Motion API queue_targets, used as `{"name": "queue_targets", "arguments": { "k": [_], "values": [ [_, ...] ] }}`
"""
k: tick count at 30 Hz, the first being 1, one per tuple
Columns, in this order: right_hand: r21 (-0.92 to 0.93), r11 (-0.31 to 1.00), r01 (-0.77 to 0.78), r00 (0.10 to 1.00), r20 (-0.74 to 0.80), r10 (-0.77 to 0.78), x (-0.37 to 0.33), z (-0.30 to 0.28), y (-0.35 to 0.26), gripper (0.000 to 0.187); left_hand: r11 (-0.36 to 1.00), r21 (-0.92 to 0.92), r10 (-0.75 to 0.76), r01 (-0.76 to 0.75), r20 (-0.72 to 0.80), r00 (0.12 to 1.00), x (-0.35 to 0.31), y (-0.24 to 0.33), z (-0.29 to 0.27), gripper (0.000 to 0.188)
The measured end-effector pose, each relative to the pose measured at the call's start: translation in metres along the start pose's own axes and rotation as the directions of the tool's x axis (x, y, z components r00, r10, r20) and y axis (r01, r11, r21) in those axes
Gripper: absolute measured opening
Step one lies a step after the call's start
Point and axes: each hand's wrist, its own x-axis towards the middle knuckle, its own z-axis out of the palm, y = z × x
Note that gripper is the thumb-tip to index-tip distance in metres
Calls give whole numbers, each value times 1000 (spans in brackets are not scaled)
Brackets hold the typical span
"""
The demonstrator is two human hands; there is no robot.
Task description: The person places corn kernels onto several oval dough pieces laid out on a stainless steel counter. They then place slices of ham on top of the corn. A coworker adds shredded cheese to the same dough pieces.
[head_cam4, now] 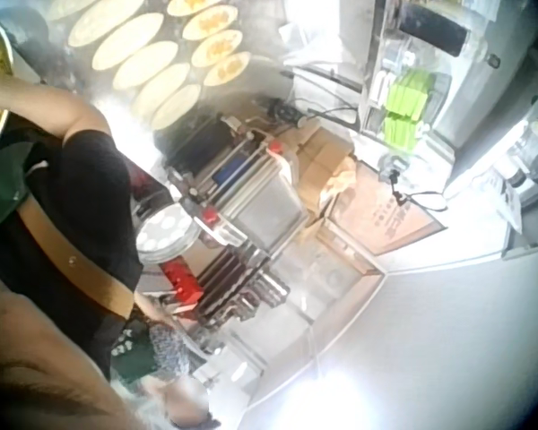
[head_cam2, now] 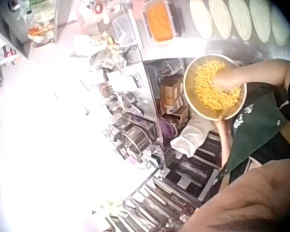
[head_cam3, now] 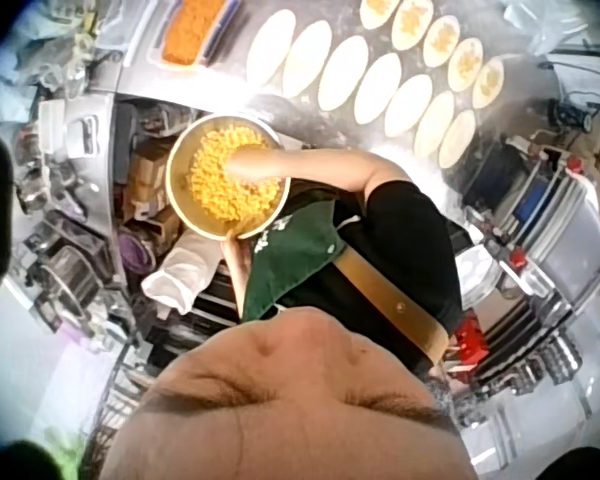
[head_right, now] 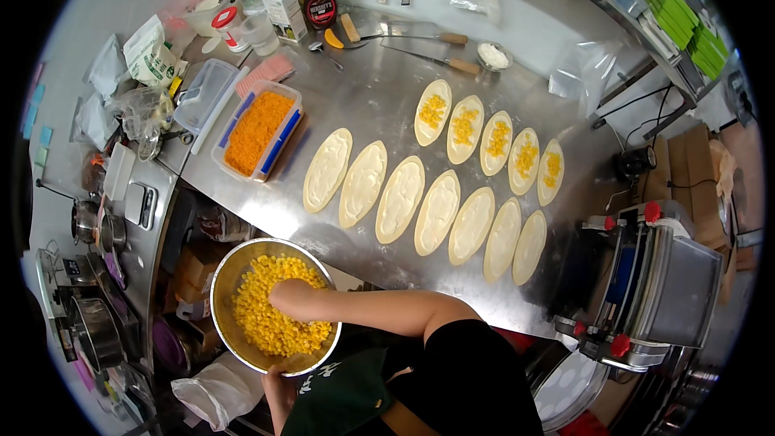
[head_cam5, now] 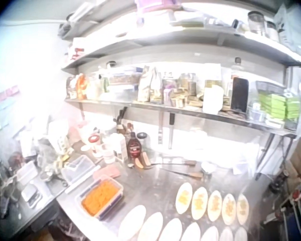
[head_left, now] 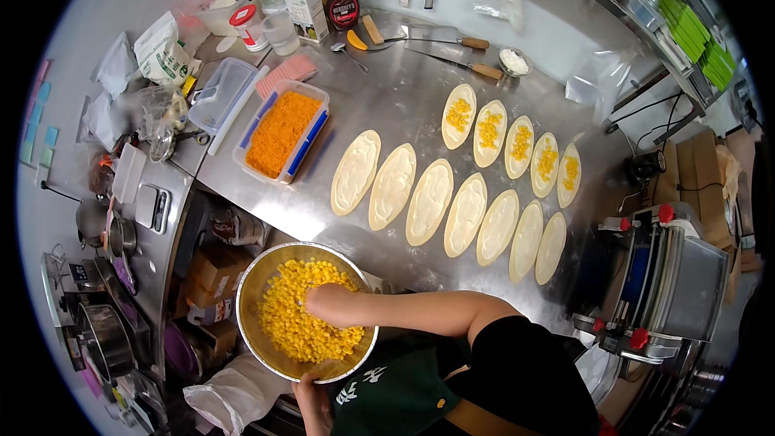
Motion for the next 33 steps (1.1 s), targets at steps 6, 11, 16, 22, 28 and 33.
{"name": "queue_targets", "arguments": {
  "k": [6, 11, 16, 22, 28, 33],
  "values": [
    [403, 915, 34, 979, -196, 50, -9, -47, 41, 24, 998, -46, -50, 49, -17, 999, -5, 11, 13, 56],
    [400, 894, -204, 869, -347, 353, -7, -103, 129, 27, 996, -69, -65, 59, -91, 994, -3, 0, -8, 57],
    [442, 757, -482, 674, -365, 642, 25, -119, 228, 30, 992, -118, -73, 55, -159, 985, -13, -4, -9, 58],
    [340, 753, -563, 597, -462, 656, 52, -112, 271, 31, 984, -174, -17, -20, -206, 978, -25, -8, -6, 59],
    [318, 714, -624, 516, -518, 682, 56, -117, 272, 32, 984, -168, 16, -61, -260, 966, -30, -11, -3, 60],
    [354, 677, -645, 467, -519, 716, 55, -122, 265, 31, 985, -172, -20, -28, -276, 961, -32, -7, 2, 59]
  ]
}}
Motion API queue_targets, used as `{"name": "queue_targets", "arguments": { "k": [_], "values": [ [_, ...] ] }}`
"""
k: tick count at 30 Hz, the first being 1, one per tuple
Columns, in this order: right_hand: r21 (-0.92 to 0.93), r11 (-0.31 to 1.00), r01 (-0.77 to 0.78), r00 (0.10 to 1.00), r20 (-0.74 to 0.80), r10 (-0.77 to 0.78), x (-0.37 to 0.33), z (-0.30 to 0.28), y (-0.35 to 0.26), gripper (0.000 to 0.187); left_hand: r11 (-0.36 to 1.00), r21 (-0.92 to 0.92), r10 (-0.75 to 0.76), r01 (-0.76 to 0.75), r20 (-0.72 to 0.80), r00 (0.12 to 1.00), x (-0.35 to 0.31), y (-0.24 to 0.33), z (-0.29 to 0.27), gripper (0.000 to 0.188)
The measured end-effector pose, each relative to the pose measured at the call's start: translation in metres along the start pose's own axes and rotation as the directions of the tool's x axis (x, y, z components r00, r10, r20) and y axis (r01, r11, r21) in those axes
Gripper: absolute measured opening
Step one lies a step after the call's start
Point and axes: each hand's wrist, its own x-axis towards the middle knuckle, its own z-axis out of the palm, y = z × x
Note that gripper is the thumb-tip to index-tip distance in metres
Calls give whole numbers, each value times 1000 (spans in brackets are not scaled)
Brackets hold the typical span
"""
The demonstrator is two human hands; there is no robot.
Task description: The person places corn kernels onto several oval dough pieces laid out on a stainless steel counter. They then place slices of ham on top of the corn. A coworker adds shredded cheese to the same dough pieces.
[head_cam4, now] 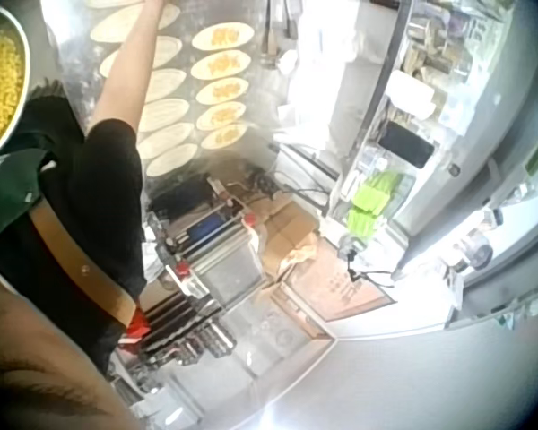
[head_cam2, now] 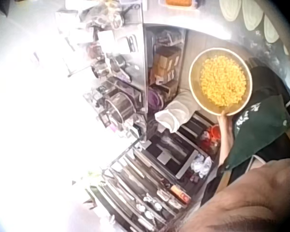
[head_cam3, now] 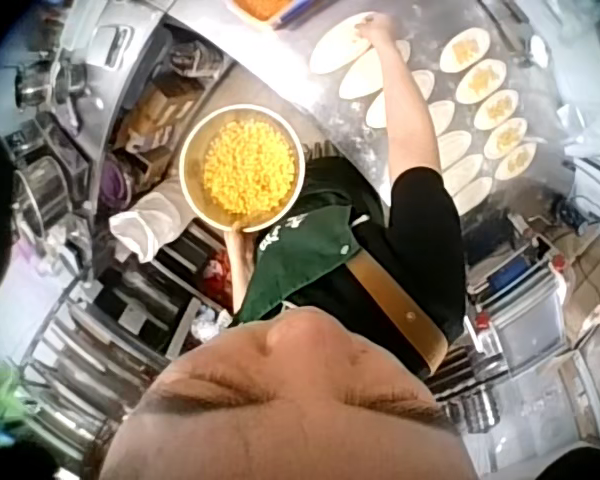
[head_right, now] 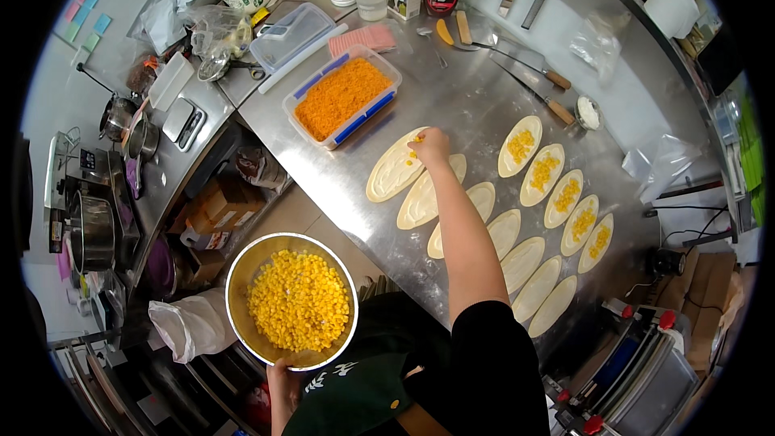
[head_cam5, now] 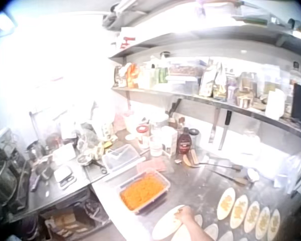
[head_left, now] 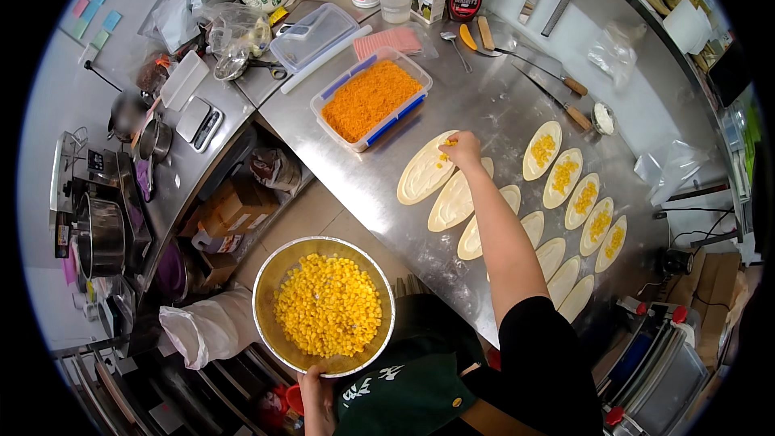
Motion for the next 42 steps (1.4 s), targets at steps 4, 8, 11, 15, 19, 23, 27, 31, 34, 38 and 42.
{"name": "queue_targets", "arguments": {
  "k": [4, 8, 11, 15, 19, 23, 27, 31, 34, 38, 42],
  "values": [
    [71, 996, -48, 999, 23, 47, 3, 5, 4, 30, 1000, -3, -22, 22, 21, 1000, 1, 1, 0, 59],
    [157, 986, -57, 998, 40, 51, 2, 12, 12, 28, 1000, -5, -17, 18, 25, 1000, -4, 4, 6, 59],
    [170, 985, 14, 998, 57, -24, -9, 25, 18, 26, 1000, 1, -5, 5, 23, 1000, -4, 3, 5, 59],
    [215, 977, 1, 990, 138, -31, -33, 38, 11, 24, 1000, 7, -11, 11, 21, 1000, -2, 3, 0, 59],
    [182, 979, 94, 982, 144, -121, -48, 38, 6, 22, 998, 57, 2, -3, 24, 1000, -6, 7, 5, 57],
    [183, 979, 90, 992, 74, -105, -42, 32, 3, 25, 1000, 17, 21, -21, 31, 999, -4, 4, -3, 57],
    [140, 980, 140, 990, -19, -138, -21, 20, 7, 24, 999, 8, 44, -44, 28, 999, -3, 2, -6, 58],
    [239, 968, 76, 996, 24, -84, 4, 14, 20, 21, 1000, 18, 14, -15, 25, 1000, -2, 1, -8, 58],
    [337, 942, 5, 998, 58, -27, 1, 7, 11, 19, 1000, 25, 3, -3, 23, 1000, -1, -1, -13, 57],
    [425, 905, -29, 997, 81, -6, 4, 0, 16, 18, 1000, -3, 8, -8, 41, 999, -1, 0, -8, 58],
    [408, 911, 60, 996, 35, -81, -10, -9, 8, 15, 1000, -6, 8, -8, 30, 1000, -2, 0, -6, 57]
  ]
}}
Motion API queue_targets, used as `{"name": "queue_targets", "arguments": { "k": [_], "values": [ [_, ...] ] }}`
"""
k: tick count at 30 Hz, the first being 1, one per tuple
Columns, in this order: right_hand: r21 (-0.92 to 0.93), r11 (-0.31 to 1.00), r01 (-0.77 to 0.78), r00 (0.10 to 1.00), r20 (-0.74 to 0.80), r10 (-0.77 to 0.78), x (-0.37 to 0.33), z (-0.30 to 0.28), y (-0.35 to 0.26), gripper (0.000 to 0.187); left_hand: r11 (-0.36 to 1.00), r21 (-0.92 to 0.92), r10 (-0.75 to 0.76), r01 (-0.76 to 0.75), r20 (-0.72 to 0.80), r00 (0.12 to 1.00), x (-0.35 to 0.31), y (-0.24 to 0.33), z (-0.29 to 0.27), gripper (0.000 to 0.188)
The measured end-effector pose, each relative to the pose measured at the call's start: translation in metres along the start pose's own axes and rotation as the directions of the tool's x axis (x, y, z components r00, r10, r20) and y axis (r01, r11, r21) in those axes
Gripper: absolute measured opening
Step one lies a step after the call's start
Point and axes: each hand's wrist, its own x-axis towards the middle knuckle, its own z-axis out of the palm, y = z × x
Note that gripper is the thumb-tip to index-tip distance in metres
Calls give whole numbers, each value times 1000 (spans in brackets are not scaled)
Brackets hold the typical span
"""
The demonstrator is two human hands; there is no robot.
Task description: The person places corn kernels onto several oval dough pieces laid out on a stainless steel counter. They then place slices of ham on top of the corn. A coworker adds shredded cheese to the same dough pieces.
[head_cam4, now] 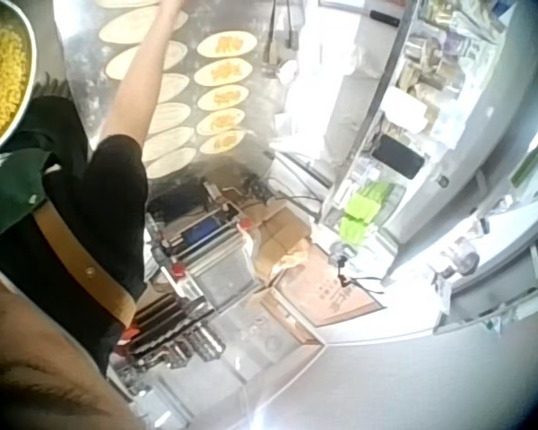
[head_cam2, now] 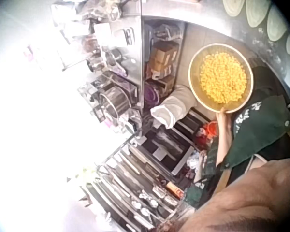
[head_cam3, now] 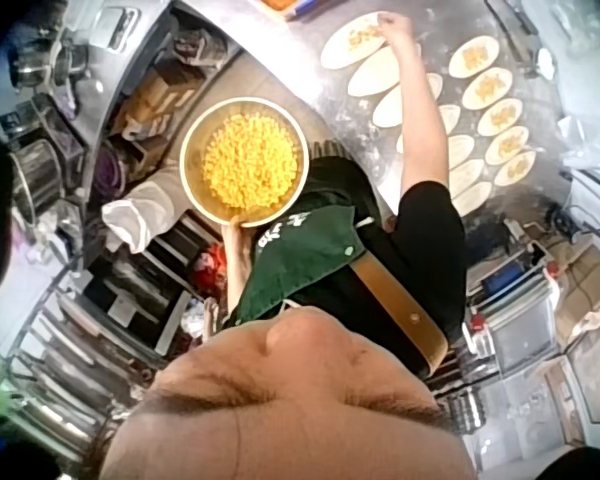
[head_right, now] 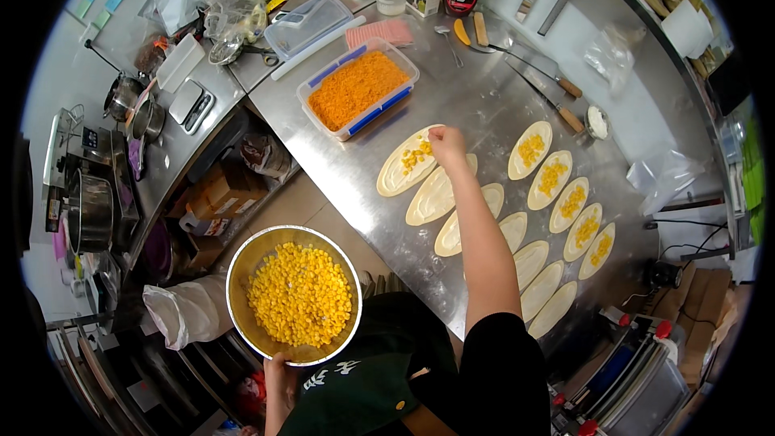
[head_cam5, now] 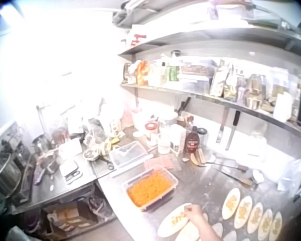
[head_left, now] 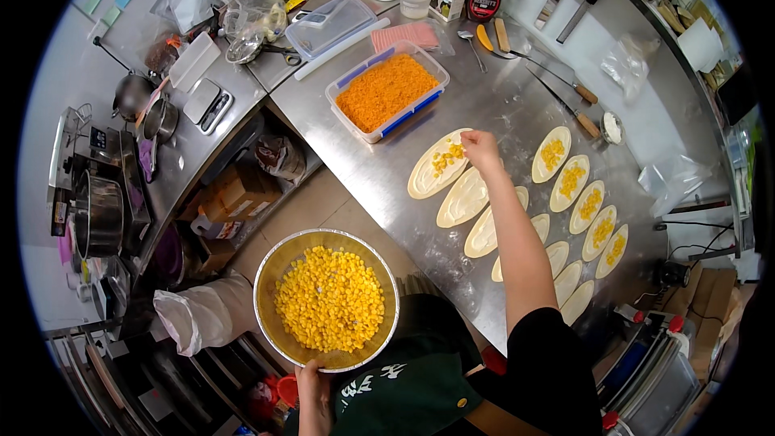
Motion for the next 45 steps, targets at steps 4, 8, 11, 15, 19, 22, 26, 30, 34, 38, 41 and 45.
{"name": "queue_targets", "arguments": {
  "k": [4, 8, 11, 15, 19, 22, 26, 30, 34, 38, 41, 45],
  "values": [
    [77, 986, 145, 964, 213, -158, -78, 29, -54, 13, 1000, -11, -1, 1, -10, 1000, 4, -3, -3, 56],
    [-154, 891, 426, 486, 870, -82, -199, 78, -101, 28, 999, 14, -35, 35, -12, 999, 7, -2, 7, 57],
    [-334, 414, 847, 417, 900, -128, -256, 106, -90, 40, 999, 32, -39, 40, -22, 999, 6, -3, 12, 58],
    [-394, 165, 904, 427, 851, -304, -282, 122, -71, 31, 998, 53, -23, 27, -71, 997, -1, 4, 27, 57],
    [-218, 385, 897, 340, 897, -283, -271, 113, -77, 19, 999, 35, -16, 17, -41, 999, 1, -1, 21, 56],
    [-191, 461, 867, 358, 882, -307, -260, 107, -88, 13, 1000, 13, -12, 13, -19, 1000, 6, -7, 14, 55],
    [-133, 681, 720, 477, 808, -347, -243, 108, -83, 14, 1000, 7, -16, 16, 11, 1000, 4, -2, 22, 55],
    [71, 909, 411, 602, 727, -329, -206, 77, -118, 15, 1000, 1, -28, 28, -17, 999, 2, -2, 23, 55],
    [58, 990, 125, 799, 586, -135, -150, 50, -119, 16, 999, -2, -46, 46, -22, 999, 7, -10, 3, 54],
    [-105, 987, 117, 930, 360, -72, -75, 43, -49, 17, 998, -3, -70, 70, 9, 998, 9, -12, 4, 53],
    [-200, 975, 96, 958, 285, -36, -50, 52, -17, 19, 997, 12, -81, 81, -2, 997, 5, -12, 3, 52],
    [-179, 983, 25, 970, 242, 20, -36, 62, 15, 20, 994, 50, -95, 96, -26, 995, 0, -9, 7, 51]
  ]
}}
